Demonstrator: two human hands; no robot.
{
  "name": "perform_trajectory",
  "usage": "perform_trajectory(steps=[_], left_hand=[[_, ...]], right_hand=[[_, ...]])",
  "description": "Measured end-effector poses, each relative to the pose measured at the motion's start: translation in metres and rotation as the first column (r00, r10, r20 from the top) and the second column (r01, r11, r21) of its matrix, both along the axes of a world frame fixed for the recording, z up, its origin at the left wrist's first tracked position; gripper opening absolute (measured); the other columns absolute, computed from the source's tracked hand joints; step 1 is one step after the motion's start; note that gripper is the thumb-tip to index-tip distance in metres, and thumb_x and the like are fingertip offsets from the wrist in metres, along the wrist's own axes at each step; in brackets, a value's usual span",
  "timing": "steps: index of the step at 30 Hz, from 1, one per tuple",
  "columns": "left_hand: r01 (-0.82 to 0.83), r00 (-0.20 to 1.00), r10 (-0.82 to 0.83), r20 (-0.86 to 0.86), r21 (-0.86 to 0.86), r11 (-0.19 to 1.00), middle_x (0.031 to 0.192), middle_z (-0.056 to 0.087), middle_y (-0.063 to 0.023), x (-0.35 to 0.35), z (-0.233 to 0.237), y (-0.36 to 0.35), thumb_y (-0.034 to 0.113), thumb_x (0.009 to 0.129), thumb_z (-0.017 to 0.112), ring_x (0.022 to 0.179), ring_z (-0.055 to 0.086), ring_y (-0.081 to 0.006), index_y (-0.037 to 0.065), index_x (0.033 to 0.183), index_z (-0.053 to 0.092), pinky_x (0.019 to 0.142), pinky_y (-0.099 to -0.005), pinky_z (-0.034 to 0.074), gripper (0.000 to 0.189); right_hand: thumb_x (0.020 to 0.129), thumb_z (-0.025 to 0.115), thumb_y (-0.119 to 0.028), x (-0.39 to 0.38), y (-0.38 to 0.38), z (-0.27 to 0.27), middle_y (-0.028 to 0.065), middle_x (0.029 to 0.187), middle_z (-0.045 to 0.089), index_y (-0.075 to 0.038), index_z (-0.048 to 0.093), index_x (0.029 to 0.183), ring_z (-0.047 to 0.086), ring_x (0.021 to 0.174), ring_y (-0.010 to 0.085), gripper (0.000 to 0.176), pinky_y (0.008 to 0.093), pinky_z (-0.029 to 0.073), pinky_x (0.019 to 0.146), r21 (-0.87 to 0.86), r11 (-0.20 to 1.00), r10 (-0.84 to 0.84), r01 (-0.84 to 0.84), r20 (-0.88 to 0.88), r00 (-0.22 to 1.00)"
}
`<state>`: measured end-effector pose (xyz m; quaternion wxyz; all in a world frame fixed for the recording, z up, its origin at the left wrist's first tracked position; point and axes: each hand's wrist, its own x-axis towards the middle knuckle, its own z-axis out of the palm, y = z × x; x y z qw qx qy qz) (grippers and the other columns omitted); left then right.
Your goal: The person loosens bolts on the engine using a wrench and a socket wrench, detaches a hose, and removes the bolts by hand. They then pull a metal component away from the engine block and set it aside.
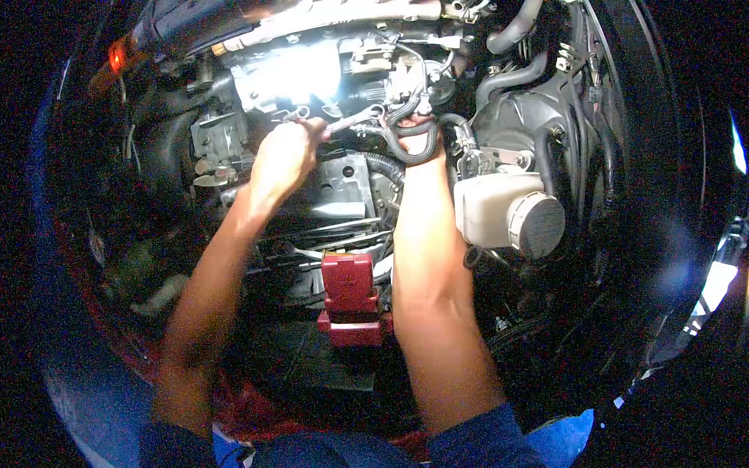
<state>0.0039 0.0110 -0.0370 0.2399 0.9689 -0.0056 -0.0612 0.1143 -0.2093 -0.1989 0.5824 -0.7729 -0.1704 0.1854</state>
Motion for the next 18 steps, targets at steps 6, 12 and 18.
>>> perform_trajectory(steps=[6,12,18], left_hand=[[0.051,0.999,-0.052,0.003,0.104,0.993,0.073,0.063,-0.0174,0.014,0.051,-0.033,0.01,0.082,0.054,0.071,0.064,-0.033,0.003,0.083,0.06,0.065,-0.0416,0.052,0.01],[0.128,0.976,-0.149,-0.159,-0.137,0.982,0.082,0.065,-0.0186,0.018,0.064,-0.016,0.014,0.085,0.055,0.079,0.065,-0.0347,0.0,0.092,0.061,0.072,-0.0401,0.052,0.017],[-0.355,0.929,0.337,-0.154,-0.627,0.694,0.096,0.068,-0.0122,-0.015,0.074,-0.023,0.014,0.085,0.063,0.088,0.065,-0.0212,0.002,0.106,0.065,0.079,-0.0311,0.051,0.025]], right_hand=[[0.095,0.032,-0.046,0.0,0.001,-0.013,0.0051,0.147,0.036,-0.013,0.041,0.138,0.029,0.137,0.0262,0.055,0.0484,0.015,0.115,-0.156,0.987,0.065,-0.041,0.156,0.986],[0.096,0.033,-0.046,-0.001,-0.006,-0.008,0.0051,0.14,0.044,-0.016,0.045,0.134,0.039,0.129,0.023,0.05,0.0447,0.029,0.108,0.501,0.695,0.097,0.515,-0.776,0.624],[0.097,0.029,-0.045,-0.006,0.009,0.032,0.0044,0.143,0.042,-0.016,0.046,0.133,0.035,0.134,0.0198,0.05,0.0412,0.022,0.114,0.362,0.53,0.028,0.767,-0.912,0.41]])
